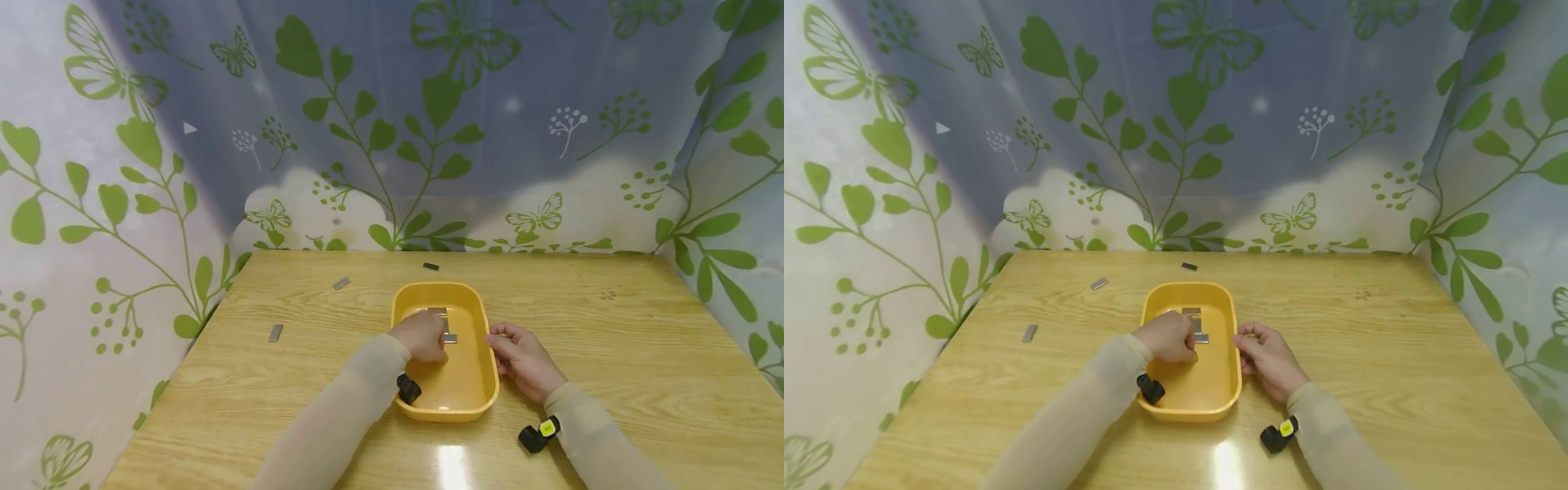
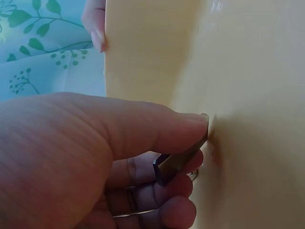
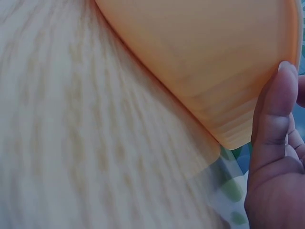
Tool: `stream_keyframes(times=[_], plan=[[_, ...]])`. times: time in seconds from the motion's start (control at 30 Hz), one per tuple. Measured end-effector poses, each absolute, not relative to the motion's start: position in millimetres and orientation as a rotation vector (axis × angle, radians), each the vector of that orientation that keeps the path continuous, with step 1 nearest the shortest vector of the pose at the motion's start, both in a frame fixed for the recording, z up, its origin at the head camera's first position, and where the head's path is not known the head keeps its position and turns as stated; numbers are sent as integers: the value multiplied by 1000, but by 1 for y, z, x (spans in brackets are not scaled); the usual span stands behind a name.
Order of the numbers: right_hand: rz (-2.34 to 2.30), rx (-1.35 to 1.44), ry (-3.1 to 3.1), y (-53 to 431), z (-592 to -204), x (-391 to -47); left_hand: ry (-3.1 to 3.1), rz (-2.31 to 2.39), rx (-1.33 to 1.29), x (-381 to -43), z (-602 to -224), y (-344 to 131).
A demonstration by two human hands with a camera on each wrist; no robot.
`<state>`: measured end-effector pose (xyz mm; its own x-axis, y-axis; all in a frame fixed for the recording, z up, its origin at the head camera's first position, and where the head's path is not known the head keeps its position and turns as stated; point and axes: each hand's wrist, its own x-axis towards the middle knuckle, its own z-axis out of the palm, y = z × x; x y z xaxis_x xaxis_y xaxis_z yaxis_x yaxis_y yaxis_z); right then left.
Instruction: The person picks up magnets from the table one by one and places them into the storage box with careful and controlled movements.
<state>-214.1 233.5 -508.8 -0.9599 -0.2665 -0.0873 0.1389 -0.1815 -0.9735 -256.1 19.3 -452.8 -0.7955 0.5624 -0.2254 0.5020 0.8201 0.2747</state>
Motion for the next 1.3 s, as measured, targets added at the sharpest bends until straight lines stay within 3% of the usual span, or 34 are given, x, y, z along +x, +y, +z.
stream_keyframes(times=[1.3], plan=[[-2210,-137,1845,234,-510,-215,2876,185,795,-252,-453,18]])
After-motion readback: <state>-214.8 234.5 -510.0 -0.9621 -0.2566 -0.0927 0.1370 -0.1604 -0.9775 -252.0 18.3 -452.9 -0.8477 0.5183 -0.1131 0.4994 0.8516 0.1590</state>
